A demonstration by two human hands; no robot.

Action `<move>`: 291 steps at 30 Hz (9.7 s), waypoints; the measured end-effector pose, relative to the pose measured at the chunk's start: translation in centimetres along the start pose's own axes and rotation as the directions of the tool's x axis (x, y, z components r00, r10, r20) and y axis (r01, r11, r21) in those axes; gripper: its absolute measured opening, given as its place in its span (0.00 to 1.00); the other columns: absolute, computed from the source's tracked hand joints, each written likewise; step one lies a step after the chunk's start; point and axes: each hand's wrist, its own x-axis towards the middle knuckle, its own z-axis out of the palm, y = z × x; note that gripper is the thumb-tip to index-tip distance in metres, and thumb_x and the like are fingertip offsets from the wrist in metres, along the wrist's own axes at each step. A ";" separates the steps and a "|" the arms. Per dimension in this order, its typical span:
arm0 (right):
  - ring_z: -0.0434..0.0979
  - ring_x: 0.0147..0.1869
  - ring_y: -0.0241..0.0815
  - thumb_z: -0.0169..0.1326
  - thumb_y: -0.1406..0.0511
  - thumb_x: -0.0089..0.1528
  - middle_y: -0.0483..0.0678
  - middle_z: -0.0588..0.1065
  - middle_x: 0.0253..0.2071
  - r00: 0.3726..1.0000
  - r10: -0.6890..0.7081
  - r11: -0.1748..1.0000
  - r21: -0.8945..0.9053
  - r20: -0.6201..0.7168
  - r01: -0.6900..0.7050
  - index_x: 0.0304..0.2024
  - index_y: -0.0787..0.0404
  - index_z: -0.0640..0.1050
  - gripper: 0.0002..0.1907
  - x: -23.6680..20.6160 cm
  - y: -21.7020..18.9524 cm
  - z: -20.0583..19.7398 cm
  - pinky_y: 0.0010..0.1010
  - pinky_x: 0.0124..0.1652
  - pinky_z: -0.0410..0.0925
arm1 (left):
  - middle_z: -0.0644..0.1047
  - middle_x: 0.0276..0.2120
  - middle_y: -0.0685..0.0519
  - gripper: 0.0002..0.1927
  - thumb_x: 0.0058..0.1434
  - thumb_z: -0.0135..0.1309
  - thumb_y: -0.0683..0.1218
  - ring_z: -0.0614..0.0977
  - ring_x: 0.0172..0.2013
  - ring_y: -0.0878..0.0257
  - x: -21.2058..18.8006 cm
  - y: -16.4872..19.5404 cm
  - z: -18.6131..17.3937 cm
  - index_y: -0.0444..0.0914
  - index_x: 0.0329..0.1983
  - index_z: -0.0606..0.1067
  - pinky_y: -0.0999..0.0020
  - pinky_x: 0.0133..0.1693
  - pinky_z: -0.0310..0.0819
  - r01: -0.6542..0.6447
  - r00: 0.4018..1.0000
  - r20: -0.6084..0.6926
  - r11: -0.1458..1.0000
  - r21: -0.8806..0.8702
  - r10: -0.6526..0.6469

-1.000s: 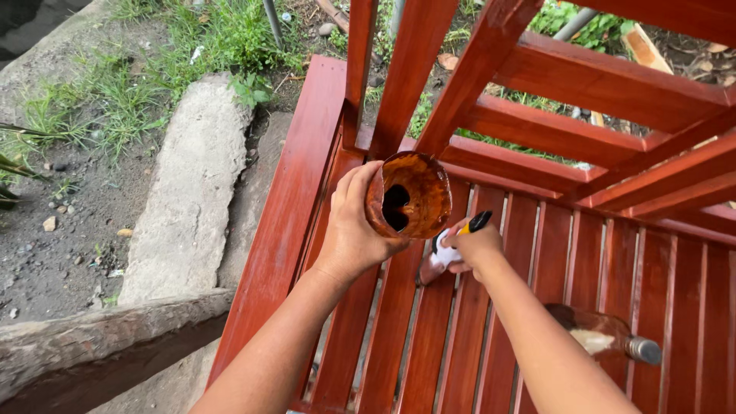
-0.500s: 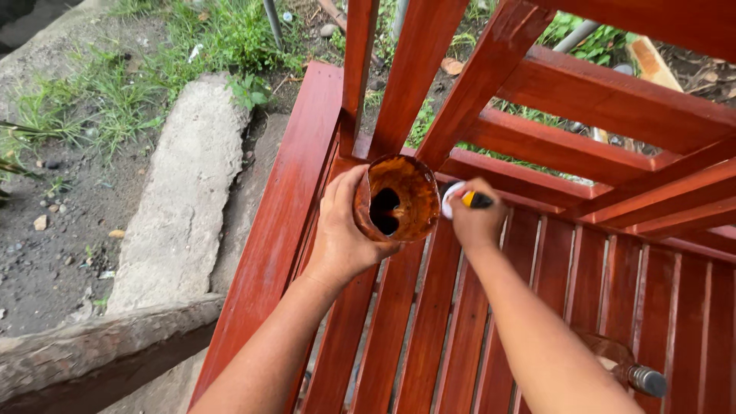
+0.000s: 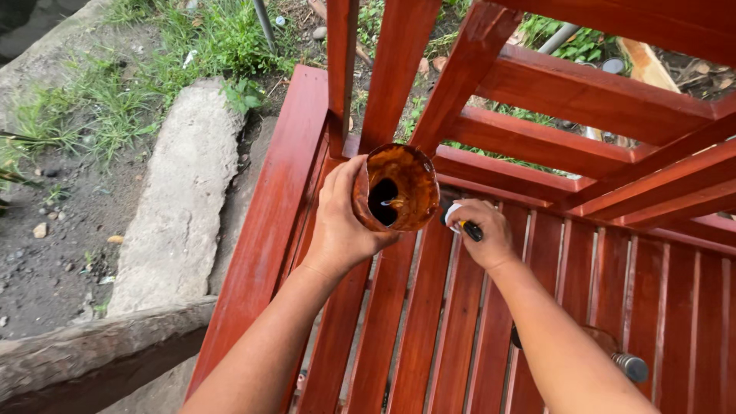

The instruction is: The person applies reddish-brown wood stain to wooden bench frames using a brush, holding a cut plastic container of stain in one hand and brushing the slats, legs and armrests of several benches, then closing the stain bottle and continuing to brush another bench.

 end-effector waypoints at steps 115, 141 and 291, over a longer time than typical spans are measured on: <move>0.81 0.37 0.46 0.61 0.72 0.54 0.51 0.77 0.29 0.749 0.597 0.793 0.071 -0.286 -0.605 0.31 0.55 0.78 0.06 -7.0 0.8 -1.0 0.37 0.39 0.72 | 0.67 0.62 0.43 0.59 0.29 0.79 0.46 0.68 0.64 0.44 -3.8 3.5 2.2 0.40 0.67 0.61 0.54 0.64 0.65 0.097 0.965 0.249 0.993 -0.067 -0.078; 0.82 0.36 0.48 0.61 0.68 0.50 0.51 0.79 0.29 0.393 0.862 0.460 0.166 -0.321 -0.873 0.29 0.56 0.78 0.05 -33.9 -16.4 2.6 0.35 0.40 0.72 | 0.67 0.62 0.42 0.57 0.31 0.77 0.47 0.69 0.63 0.44 -6.0 8.7 5.9 0.41 0.67 0.63 0.55 0.65 0.65 0.018 0.877 0.470 0.972 -0.235 0.097; 0.82 0.49 0.37 0.62 0.75 0.53 0.46 0.81 0.43 0.843 0.522 0.760 0.376 0.134 -0.530 0.47 0.58 0.80 0.20 -5.7 -15.1 2.2 0.29 0.47 0.75 | 0.75 0.57 0.47 0.48 0.35 0.77 0.43 0.75 0.60 0.49 -15.0 -4.1 6.7 0.43 0.62 0.67 0.58 0.59 0.71 0.373 0.926 0.088 0.926 -0.051 -0.368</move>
